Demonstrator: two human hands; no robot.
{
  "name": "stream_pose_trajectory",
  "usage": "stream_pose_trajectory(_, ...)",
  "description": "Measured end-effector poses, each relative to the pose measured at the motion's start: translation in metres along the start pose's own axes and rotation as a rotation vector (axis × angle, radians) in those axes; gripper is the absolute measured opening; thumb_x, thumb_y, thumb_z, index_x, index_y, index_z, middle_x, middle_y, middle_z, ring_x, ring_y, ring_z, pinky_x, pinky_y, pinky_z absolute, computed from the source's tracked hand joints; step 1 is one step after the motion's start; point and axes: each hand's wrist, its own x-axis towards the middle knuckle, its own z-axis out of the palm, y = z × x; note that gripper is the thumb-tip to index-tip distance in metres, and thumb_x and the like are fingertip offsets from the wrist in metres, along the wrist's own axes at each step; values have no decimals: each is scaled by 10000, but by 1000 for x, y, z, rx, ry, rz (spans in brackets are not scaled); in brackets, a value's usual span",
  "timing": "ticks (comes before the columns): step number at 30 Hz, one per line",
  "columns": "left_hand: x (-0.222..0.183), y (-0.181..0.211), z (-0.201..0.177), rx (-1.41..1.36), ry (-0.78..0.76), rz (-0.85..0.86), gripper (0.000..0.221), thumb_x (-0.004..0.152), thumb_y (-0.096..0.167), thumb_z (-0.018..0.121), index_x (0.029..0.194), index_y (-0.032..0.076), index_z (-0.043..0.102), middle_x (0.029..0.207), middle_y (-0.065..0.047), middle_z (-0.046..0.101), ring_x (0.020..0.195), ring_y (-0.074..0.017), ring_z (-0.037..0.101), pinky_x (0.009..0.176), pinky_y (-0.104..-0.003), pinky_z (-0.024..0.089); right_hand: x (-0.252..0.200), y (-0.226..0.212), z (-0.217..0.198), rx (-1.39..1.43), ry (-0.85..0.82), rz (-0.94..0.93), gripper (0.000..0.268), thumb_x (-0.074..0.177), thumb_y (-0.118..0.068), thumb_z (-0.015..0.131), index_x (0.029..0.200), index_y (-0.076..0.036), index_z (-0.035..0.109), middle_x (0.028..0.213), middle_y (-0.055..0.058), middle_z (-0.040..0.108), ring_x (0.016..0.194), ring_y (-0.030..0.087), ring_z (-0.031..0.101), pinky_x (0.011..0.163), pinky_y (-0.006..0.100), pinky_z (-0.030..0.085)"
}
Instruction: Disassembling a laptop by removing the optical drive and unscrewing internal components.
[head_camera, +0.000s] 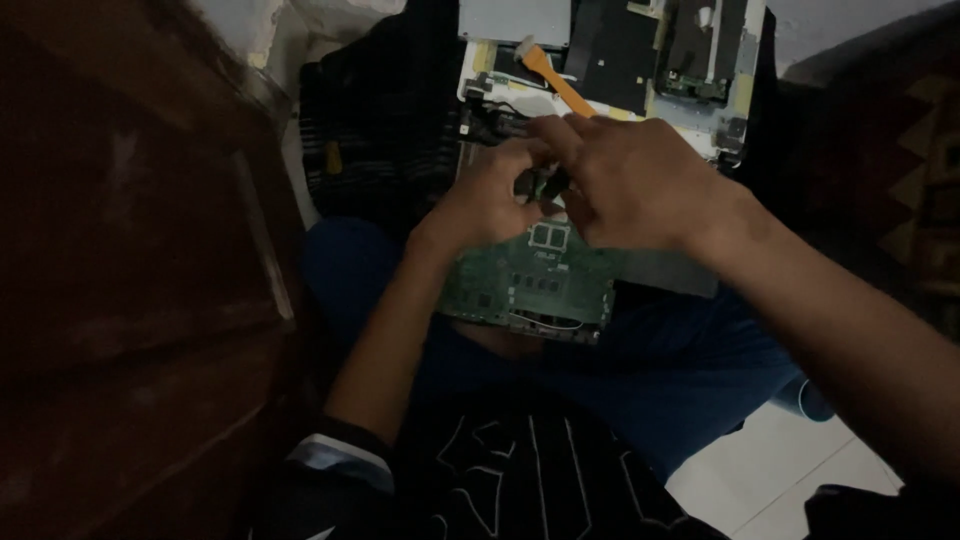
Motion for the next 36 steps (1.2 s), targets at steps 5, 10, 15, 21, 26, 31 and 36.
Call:
stream_pose_trajectory(5, 4, 13, -13, 19, -64, 39, 157, 1008, 99, 682, 1028, -53, 652, 952, -187, 643, 894, -249, 594, 861, -402, 474, 1, 10, 16, -100, 21, -4, 373, 989, -330, 553, 1252, -66, 553, 805, 185, 719, 702, 448, 720, 517, 567, 542)
stream_pose_trajectory(10, 8, 21, -21, 120, -90, 17, 206, 914, 110, 743, 1059, -10, 660, 992, -156, 641, 932, -267, 574, 913, -424, 468, 0, -6, -7, 44, 4, -21, 370, 902, -277, 605, 1188, -50, 548, 871, 209, 704, 792, 512, 693, 491, 630, 515)
stream_pose_trajectory(15, 9, 16, -25, 52, -88, 115, 156, 949, 67, 708, 861, -16, 610, 878, -101, 589, 901, -222, 560, 930, -385, 436, 2, 5, 8, -68, 35, -29, 314, 960, -316, 596, 1145, -65, 556, 721, 196, 695, 671, 493, 698, 493, 580, 514)
stream_pose_trajectory(21, 19, 18, -15, -185, -126, 197, 358, 962, 2, 626, 644, 69, 476, 674, 2, 541, 728, -71, 491, 779, -276, 422, 3, 3, 10, 9, 46, -8, 403, 931, -414, 629, 1135, -83, 522, 717, 173, 673, 681, 498, 680, 485, 607, 500)
stream_pose_trajectory(26, 14, 4, -13, -223, -104, 227, 297, 987, 58, 674, 721, 16, 549, 725, -142, 595, 792, -136, 555, 814, -313, 447, 3, -10, -13, 60, 5, -19, 387, 849, -207, 594, 1179, -9, 563, 873, 216, 721, 826, 548, 697, 513, 664, 529)
stream_pose_trajectory(31, 19, 7, -19, -22, -75, 213, 229, 944, 96, 753, 825, -1, 583, 770, -129, 579, 759, -218, 581, 755, -355, 474, 9, 6, 8, -45, 3, 38, 296, 948, -372, 600, 1063, -103, 553, 708, 154, 692, 669, 457, 701, 509, 561, 525)
stream_pose_trajectory(36, 22, 6, -15, -224, -167, 42, 152, 954, 146, 787, 928, 50, 671, 809, -38, 609, 829, -142, 540, 832, -323, 457, 8, 15, 13, -33, 49, 17, 304, 878, -438, 618, 1003, -162, 593, 699, 59, 678, 682, 429, 699, 477, 528, 514)
